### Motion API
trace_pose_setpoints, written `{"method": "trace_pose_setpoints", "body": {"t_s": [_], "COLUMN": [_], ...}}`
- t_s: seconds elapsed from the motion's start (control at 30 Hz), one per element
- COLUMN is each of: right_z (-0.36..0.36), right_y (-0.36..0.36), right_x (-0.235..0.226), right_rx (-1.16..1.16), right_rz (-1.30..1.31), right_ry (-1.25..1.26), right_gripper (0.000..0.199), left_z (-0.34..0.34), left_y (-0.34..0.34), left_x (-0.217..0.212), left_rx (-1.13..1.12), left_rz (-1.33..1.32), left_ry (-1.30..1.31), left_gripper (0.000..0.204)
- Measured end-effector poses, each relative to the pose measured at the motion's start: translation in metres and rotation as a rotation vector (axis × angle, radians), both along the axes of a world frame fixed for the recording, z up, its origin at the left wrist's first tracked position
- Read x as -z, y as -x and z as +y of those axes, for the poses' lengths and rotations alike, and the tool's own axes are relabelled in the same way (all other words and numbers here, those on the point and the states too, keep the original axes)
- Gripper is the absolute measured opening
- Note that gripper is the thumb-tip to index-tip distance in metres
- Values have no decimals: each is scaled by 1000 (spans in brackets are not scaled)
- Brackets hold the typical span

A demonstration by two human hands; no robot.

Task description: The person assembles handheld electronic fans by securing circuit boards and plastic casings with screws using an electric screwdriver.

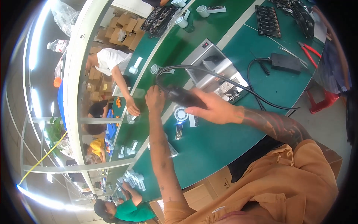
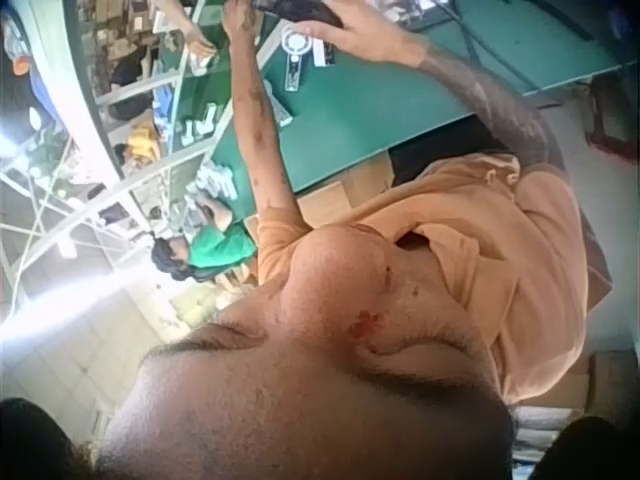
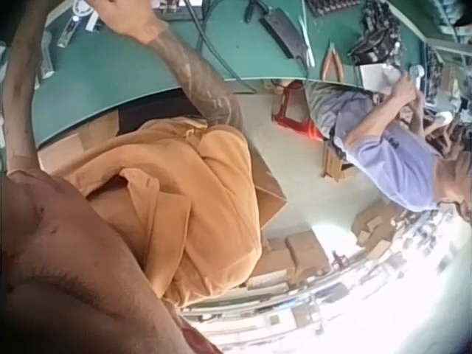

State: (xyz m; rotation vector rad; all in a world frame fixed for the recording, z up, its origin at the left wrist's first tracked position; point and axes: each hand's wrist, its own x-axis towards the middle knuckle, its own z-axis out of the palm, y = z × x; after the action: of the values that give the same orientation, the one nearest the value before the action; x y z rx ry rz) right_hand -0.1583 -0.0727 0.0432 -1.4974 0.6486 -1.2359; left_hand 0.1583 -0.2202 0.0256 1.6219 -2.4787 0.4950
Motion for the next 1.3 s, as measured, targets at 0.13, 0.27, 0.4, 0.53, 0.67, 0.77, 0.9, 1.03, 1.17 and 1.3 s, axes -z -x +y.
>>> {"method": "trace_pose_setpoints", "body": {"t_s": [0.13,0.27,0.4,0.53,0.67,0.77,0.9,1.03,1.17,1.3], "right_z": [1,-2,-2,-2,-4,-1,-2,-1,-5,-1], "right_y": [1,1,-1,2,4,-5,-4,5,2,1], "right_x": [-1,5,3,-1,1,0,0,0,5,-2], "right_rx": [-5,21,18,-21,-35,-51,-20,-22,-11,4], "right_rz": [7,7,-4,21,8,-32,19,22,15,14], "right_ry": [-3,39,80,51,29,50,50,27,20,16], "right_gripper": [58,56,57,58,58,58,58,58,58,58], "left_z": [-25,-45,-69,-81,-84,-68,-46,1,98,193], "left_y": [42,71,69,69,76,51,51,66,90,120], "left_x": [-6,-8,-8,5,10,1,-32,-73,-103,-120], "left_rx": [1,-36,-56,-142,-179,-85,-2,72,108,68], "left_rz": [-51,-120,-232,-313,-364,-344,-468,-422,-660,-675], "left_ry": [-83,-42,-19,-106,-92,86,185,192,219,-22], "left_gripper": [40,40,42,20,18,17,9,10,8,7]}}
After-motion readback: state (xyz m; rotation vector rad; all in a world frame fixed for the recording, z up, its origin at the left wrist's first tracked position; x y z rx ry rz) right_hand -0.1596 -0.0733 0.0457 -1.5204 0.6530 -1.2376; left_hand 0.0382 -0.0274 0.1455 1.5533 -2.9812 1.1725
